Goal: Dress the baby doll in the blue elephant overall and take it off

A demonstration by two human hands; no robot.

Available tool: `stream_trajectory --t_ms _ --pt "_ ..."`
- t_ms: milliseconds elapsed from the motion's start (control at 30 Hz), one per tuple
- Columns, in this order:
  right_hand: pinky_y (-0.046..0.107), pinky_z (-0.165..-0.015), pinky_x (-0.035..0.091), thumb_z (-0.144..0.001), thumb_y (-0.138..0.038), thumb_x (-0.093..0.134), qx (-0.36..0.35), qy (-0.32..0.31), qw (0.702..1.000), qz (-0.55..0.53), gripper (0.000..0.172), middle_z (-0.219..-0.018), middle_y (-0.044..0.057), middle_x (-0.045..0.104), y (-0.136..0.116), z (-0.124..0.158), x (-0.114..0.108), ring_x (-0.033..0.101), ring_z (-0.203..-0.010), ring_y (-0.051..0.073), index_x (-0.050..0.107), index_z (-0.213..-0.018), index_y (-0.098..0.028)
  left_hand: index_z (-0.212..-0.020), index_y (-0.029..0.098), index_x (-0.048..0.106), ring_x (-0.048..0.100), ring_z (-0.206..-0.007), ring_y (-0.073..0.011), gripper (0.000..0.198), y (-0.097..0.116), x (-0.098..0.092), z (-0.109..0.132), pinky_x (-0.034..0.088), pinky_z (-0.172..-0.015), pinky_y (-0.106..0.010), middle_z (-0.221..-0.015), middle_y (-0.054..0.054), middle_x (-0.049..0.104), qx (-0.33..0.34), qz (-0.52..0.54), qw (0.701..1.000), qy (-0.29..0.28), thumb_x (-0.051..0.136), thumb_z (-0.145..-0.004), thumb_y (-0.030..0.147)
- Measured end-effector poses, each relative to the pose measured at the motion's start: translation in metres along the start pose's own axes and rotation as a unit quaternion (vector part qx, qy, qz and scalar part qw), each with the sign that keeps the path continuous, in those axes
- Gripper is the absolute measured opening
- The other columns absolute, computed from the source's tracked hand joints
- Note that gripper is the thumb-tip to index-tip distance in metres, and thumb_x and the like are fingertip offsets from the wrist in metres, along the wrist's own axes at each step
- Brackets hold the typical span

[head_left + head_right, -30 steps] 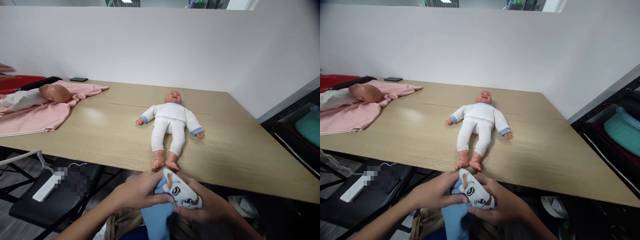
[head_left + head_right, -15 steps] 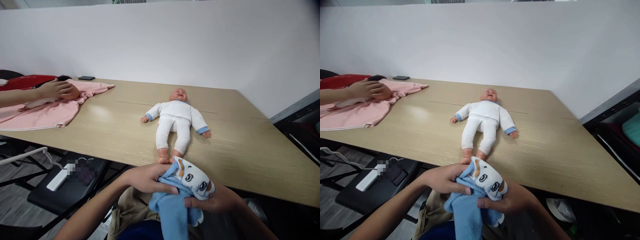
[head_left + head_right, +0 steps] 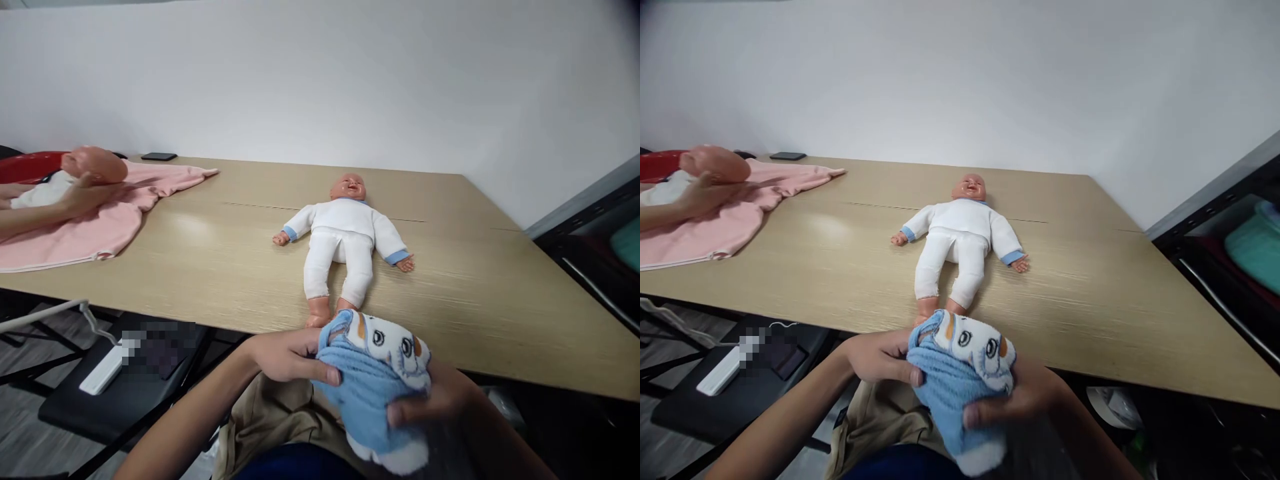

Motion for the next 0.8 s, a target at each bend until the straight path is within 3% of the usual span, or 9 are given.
stream_trajectory --t_ms 167,267,333,400,467,533,600,700,800 --pt "0.057 -0.123 0.053 -0.089 -0.08 0.076 0.071 0.079 0.994 -0.034 0.079 -0.134 0.017 0.08 -0.003 -0.005 -0.003 0.072 -0.137 0.038 0.077 -0.14 -0.02 -0.125 0.016 0.075 0.068 -0.107 -0.0224 0.061 0.015 0.0 0.001 0.059 -0.102 -0.033 -0.119 -0.008 0.075 -0.042 0.006 0.997 0.07 0.071 -0.101 0.071" --pt "0.053 -0.123 0.054 -0.092 -0.074 0.078 0.071 0.065 0.995 -0.033 0.072 -0.135 0.014 0.08 -0.02 -0.01 -0.001 0.073 -0.136 0.036 0.076 -0.141 -0.02 -0.119 0.016 0.078 0.069 -0.09 -0.0198 0.064 0.023 0.001 -0.002 0.062 -0.088 -0.03 -0.102 -0.005 0.076 -0.029 0.079 0.996 0.02 0.092 -0.084 0.067" --pt "0.049 -0.116 0.06 -0.09 -0.066 0.084 0.059 0.015 0.997 -0.048 0.068 -0.129 0.011 0.082 -0.034 -0.014 0.0 0.076 -0.13 0.033 0.076 -0.142 -0.022 -0.115 0.015 0.081 0.07 -0.084 -0.0197 0.062 0.024 0.001 -0.003 0.063 -0.087 -0.031 -0.094 -0.004 0.077 -0.027 0.113 0.993 -0.008 0.1 -0.077 0.06" --pt "0.045 -0.112 0.063 -0.083 -0.055 0.094 0.037 -0.055 0.995 -0.069 0.068 -0.124 0.007 0.084 -0.046 -0.018 0.0 0.078 -0.126 0.032 0.077 -0.141 -0.025 -0.115 0.014 0.082 0.072 -0.088 -0.0215 0.057 0.024 0.0 -0.002 0.062 -0.089 -0.032 -0.094 -0.006 0.079 -0.022 0.123 0.992 0.006 0.097 -0.08 0.057" --pt "0.044 -0.115 0.061 -0.078 -0.045 0.099 0.026 -0.074 0.994 -0.078 0.07 -0.125 0.004 0.084 -0.054 -0.019 -0.001 0.077 -0.127 0.031 0.077 -0.142 -0.026 -0.116 0.014 0.082 0.074 -0.095 -0.0237 0.054 0.025 -0.001 0.001 0.062 -0.091 -0.032 -0.099 -0.009 0.08 -0.013 0.116 0.993 0.024 0.09 -0.088 0.06" --pt "0.045 -0.115 0.062 -0.078 -0.039 0.099 0.043 -0.036 0.995 -0.081 0.072 -0.128 0.005 0.084 -0.057 -0.018 -0.001 0.078 -0.126 0.03 0.075 -0.144 -0.025 -0.114 0.015 0.081 0.076 -0.093 -0.0238 0.049 0.028 0.0 0.005 0.062 -0.091 -0.032 -0.099 -0.01 0.081 -0.021 0.093 0.995 0.011 0.078 -0.099 0.061" --pt "0.046 -0.111 0.065 -0.082 -0.039 0.096 0.067 0.036 0.995 -0.07 0.068 -0.131 0.007 0.083 -0.056 -0.016 0.001 0.08 -0.124 0.03 0.073 -0.145 -0.024 -0.117 0.016 0.08 0.075 -0.09 -0.0241 0.047 0.033 0.004 0.008 0.062 -0.094 -0.035 -0.096 -0.009 0.08 -0.024 0.048 0.998 0.014 0.078 -0.1 0.059" --pt "0.05 -0.116 0.062 -0.091 -0.041 0.086 0.058 0.14 0.988 0.016 0.051 -0.135 0.011 0.081 -0.055 -0.013 0.007 0.078 -0.127 0.033 0.076 -0.137 -0.022 -0.133 0.017 0.076 0.073 -0.108 -0.0298 0.067 0.038 0.018 0.009 0.057 -0.11 -0.043 -0.108 -0.008 0.08 -0.025 -0.017 0.994 0.107 0.099 -0.08 0.052" --pt "0.053 -0.122 0.058 -0.099 -0.04 0.073 0.044 0.169 0.979 0.105 0.044 -0.14 0.013 0.079 -0.058 -0.016 0.014 0.074 -0.135 0.035 0.076 -0.139 -0.023 -0.141 0.019 0.071 0.071 -0.092 -0.0226 0.068 0.033 0.035 0.009 0.062 -0.095 -0.038 -0.111 -0.006 0.078 -0.097 0.005 0.967 0.235 0.091 -0.088 0.057"
Point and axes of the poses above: each hand's wrist, its own z-axis away from the middle knuckle, its own x-axis out of the palm, y = z × x, the point moved 1 cm from there along -z, towards the middle knuckle
